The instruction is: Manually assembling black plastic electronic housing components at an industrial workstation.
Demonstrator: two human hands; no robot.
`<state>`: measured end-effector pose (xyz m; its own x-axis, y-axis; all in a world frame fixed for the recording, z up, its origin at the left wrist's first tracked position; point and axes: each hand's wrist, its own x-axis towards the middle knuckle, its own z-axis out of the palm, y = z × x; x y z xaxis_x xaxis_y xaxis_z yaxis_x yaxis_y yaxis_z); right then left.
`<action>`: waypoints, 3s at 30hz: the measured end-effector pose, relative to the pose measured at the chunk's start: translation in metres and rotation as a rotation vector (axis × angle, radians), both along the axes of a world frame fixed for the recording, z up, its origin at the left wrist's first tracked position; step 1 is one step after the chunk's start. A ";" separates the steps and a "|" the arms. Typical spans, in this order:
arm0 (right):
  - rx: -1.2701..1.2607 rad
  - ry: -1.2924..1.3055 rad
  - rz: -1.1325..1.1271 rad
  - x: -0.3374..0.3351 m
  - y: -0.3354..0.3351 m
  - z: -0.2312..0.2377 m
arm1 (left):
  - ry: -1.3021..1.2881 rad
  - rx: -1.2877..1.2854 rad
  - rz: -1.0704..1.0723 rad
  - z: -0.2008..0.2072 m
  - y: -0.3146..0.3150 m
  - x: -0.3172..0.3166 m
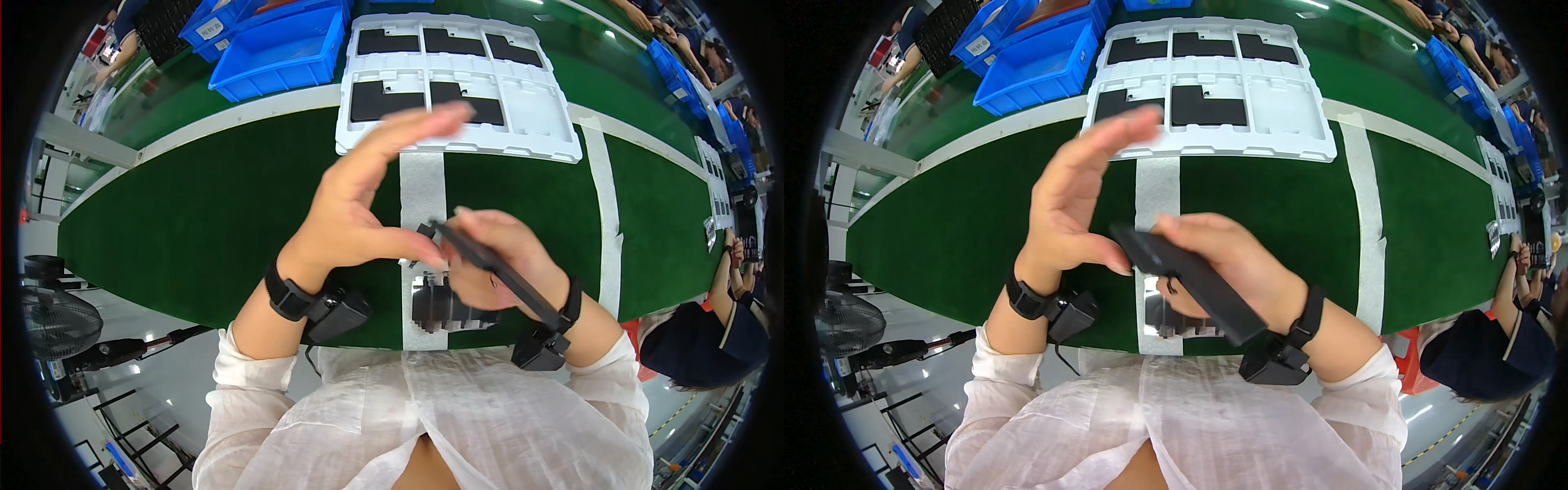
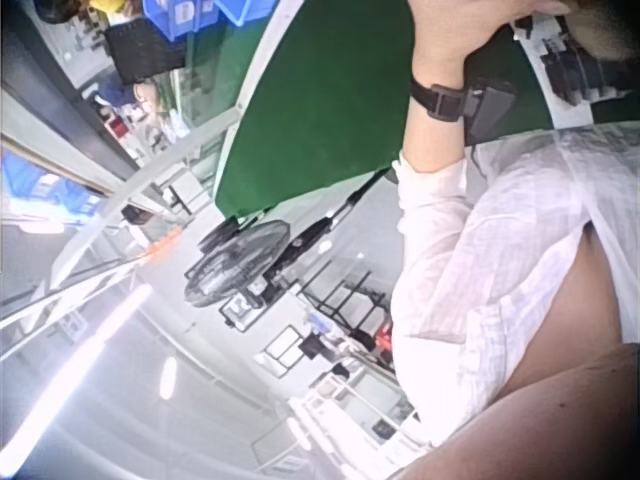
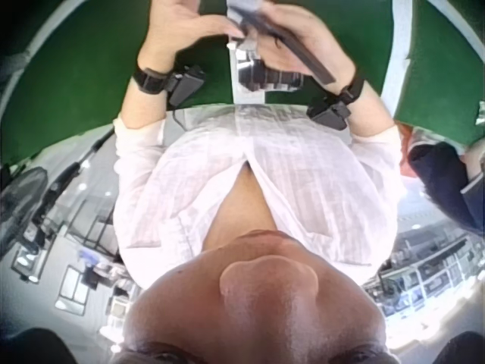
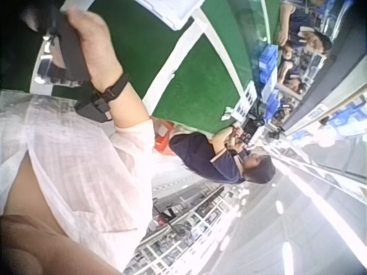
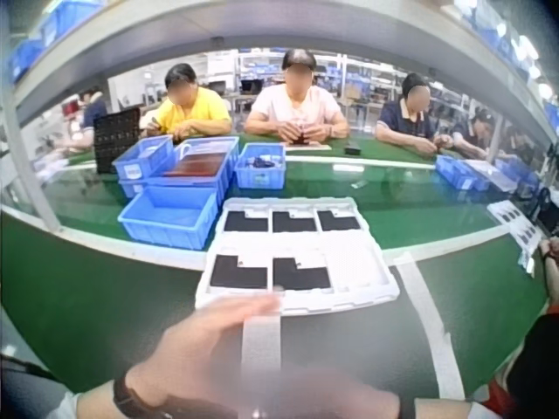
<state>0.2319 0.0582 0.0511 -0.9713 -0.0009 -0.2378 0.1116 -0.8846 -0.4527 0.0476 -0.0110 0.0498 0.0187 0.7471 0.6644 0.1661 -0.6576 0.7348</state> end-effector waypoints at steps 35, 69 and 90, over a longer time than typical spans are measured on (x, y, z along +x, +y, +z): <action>1.049 -0.078 -0.716 -0.001 0.026 -0.014 | -0.636 -0.629 -0.202 -0.007 -0.004 0.009; 1.123 -0.405 -0.275 -0.033 0.031 0.001 | 0.741 -0.226 0.489 -0.026 -0.019 -0.003; 1.150 -0.297 -0.446 -0.045 0.012 0.010 | -0.100 -0.533 0.304 -0.030 -0.022 0.005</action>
<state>0.1874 0.0701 0.0612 -0.7435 0.6625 -0.0914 0.1347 0.0144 -0.9908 0.0527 -0.0334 0.0201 -0.2906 0.9386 0.1862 0.2017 -0.1301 0.9708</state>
